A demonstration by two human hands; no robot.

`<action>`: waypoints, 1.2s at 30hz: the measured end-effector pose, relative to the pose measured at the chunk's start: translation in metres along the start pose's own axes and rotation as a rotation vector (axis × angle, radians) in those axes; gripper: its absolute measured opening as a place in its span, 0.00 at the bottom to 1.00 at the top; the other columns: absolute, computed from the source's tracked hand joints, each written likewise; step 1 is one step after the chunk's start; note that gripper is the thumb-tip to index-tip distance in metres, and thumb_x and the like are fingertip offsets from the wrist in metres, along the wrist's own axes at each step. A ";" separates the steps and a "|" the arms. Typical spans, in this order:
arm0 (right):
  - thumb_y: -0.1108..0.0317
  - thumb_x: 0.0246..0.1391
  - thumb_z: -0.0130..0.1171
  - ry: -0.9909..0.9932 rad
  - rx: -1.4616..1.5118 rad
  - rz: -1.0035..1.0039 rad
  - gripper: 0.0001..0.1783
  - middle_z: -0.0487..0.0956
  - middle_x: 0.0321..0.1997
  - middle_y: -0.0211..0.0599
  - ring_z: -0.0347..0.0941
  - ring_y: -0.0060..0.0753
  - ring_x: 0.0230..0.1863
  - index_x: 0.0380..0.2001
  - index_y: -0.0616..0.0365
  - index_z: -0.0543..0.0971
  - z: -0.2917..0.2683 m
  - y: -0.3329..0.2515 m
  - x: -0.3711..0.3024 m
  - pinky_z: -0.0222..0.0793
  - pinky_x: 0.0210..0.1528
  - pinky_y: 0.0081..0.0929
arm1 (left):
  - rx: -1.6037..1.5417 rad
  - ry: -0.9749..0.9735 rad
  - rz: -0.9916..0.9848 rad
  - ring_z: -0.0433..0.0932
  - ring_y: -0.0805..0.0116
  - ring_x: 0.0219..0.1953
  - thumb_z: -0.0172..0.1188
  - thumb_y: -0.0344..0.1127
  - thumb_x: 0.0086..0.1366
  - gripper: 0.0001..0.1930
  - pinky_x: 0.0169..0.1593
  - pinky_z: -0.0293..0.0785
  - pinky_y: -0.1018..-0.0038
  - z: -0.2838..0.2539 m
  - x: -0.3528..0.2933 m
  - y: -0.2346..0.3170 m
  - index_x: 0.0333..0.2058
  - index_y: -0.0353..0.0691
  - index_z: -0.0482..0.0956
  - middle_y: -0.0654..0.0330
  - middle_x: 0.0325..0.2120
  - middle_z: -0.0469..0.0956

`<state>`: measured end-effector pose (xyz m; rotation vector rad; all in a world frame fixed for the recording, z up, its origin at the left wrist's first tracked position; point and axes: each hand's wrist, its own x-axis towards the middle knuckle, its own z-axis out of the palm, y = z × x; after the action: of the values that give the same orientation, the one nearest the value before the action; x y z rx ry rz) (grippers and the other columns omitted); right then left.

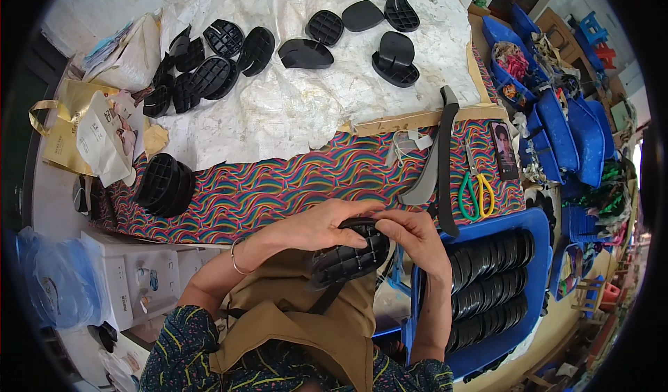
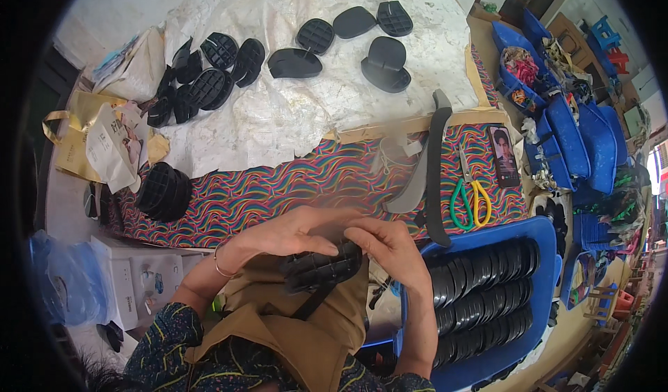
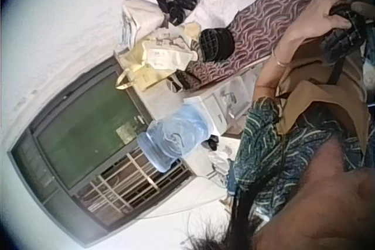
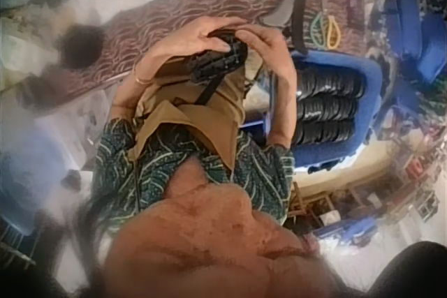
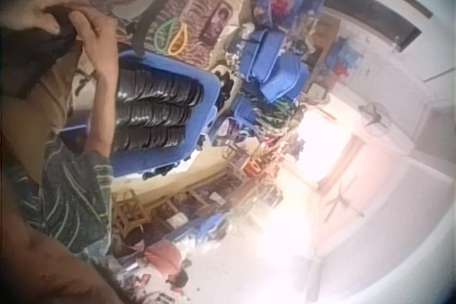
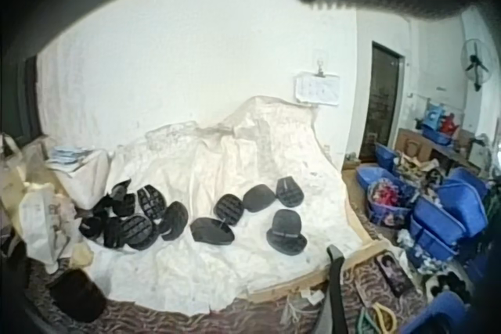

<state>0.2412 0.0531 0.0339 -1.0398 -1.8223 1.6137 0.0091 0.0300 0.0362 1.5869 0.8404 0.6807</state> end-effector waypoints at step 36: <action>0.72 0.64 0.51 0.756 0.772 -0.251 0.19 0.79 0.55 0.43 0.74 0.30 0.56 0.56 0.68 0.74 0.088 0.024 -0.001 0.66 0.61 0.28 | -0.372 0.517 -0.030 0.73 0.70 0.56 0.61 0.21 0.63 0.27 0.58 0.70 0.73 0.035 0.000 0.005 0.61 0.33 0.66 0.55 0.53 0.75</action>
<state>0.1782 -0.0002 -0.0055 -0.8302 -0.6983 1.3165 0.0377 0.0101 0.0351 1.0719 1.0349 1.1796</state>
